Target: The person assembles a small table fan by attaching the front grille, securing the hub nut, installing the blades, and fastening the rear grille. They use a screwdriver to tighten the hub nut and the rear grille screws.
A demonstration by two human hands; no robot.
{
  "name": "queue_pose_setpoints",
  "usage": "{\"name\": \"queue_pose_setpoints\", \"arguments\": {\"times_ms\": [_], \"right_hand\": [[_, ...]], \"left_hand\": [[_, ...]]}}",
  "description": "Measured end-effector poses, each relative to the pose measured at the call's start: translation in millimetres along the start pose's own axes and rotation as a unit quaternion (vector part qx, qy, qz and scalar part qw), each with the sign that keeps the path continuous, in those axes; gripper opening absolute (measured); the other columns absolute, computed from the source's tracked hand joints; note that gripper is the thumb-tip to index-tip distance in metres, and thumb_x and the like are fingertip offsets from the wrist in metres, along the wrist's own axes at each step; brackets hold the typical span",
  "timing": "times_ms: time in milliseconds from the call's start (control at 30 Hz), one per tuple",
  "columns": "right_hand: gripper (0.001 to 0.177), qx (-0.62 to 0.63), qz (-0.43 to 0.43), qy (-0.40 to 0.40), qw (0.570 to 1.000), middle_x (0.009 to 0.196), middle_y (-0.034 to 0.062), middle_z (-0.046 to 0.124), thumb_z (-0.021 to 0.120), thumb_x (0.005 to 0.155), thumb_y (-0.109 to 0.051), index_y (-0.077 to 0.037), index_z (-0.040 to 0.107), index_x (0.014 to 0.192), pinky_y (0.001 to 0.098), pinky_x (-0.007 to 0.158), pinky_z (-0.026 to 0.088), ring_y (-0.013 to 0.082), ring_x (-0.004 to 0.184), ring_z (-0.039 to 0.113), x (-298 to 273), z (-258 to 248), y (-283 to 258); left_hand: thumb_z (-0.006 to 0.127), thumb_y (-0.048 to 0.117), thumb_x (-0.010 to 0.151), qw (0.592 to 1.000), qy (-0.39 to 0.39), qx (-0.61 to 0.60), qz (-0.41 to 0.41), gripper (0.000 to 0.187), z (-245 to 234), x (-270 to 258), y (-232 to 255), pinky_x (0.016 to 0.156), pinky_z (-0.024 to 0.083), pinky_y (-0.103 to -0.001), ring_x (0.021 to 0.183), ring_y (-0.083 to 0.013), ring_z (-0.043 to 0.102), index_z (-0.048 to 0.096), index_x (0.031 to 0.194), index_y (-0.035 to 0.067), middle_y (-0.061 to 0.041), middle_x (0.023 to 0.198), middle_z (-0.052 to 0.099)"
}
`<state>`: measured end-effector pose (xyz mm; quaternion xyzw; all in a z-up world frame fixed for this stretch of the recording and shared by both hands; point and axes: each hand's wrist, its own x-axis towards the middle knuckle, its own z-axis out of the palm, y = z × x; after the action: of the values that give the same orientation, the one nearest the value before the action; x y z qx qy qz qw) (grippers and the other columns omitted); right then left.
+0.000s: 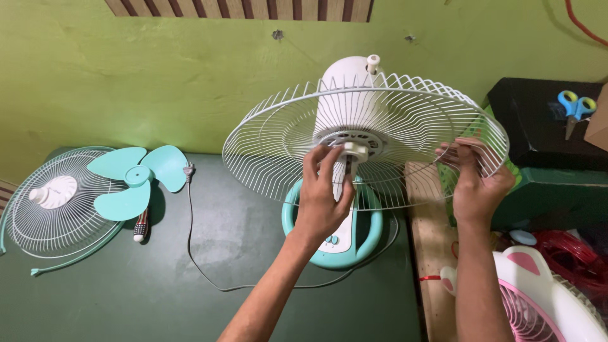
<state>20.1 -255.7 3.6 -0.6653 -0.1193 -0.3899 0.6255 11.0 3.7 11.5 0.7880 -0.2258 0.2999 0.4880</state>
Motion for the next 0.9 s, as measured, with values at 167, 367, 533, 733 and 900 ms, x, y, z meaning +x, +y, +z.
{"name": "queue_pose_setpoints", "arguments": {"times_ms": [167,367,533,733,900], "right_hand": [[0.019,-0.002,0.001,-0.005,1.0,0.106,0.015,0.072,0.064,0.113,-0.013,0.005,0.066,0.12,0.0419,0.092,0.068,0.026,0.1,0.076,1.6,0.1,-2.4],[0.019,0.01,0.02,-0.004,1.0,0.106,0.0143,0.072,0.065,0.113,-0.013,0.005,0.066,0.119,0.041,0.091,0.065,0.0251,0.099,0.076,1.7,-0.8,-5.6],[0.019,0.008,0.027,0.002,1.0,0.106,0.0146,0.072,0.065,0.112,-0.012,0.006,0.066,0.118,0.0396,0.09,0.067,0.0239,0.099,0.076,0.1,-0.2,-10.3],[0.018,-0.006,0.046,0.015,0.999,0.105,0.0128,0.073,0.066,0.111,-0.012,0.005,0.066,0.117,0.0366,0.088,0.065,0.0223,0.097,0.075,1.7,3.4,-17.5],[0.018,-0.058,0.042,0.024,0.997,0.105,0.012,0.073,0.066,0.112,-0.013,0.004,0.067,0.117,0.0333,0.086,0.063,0.0206,0.095,0.074,-0.4,6.9,-23.9]], "left_hand": [[0.064,-0.005,0.091,0.99,-0.022,0.032,0.138,0.053,0.1,6.1,0.4,0.114,0.051,-0.044,0.137,-0.0387,0.055,0.055,0.141,0.009,-0.018,0.145,0.05],[0.075,0.004,0.088,1.0,0.012,0.006,-0.025,0.049,-0.6,3.5,9.2,0.105,0.051,-0.045,0.127,-0.0389,0.055,0.056,0.134,0.006,-0.021,0.137,0.048],[0.068,-0.003,0.086,0.985,-0.058,0.082,0.138,0.047,-7.4,9.9,6.3,0.113,0.052,-0.043,0.138,-0.0362,0.055,0.061,0.129,0.013,-0.013,0.144,0.054],[0.074,0.008,0.085,1.0,-0.003,0.014,0.001,0.054,-6.9,11.5,7.6,0.099,0.054,-0.047,0.123,-0.0393,0.056,0.055,0.136,0.006,-0.022,0.137,0.047],[0.075,0.007,0.089,0.999,-0.016,-0.026,-0.036,0.059,-6.2,8.1,2.2,0.096,0.055,-0.046,0.124,-0.0416,0.056,0.049,0.142,0.002,-0.025,0.138,0.044]]}}
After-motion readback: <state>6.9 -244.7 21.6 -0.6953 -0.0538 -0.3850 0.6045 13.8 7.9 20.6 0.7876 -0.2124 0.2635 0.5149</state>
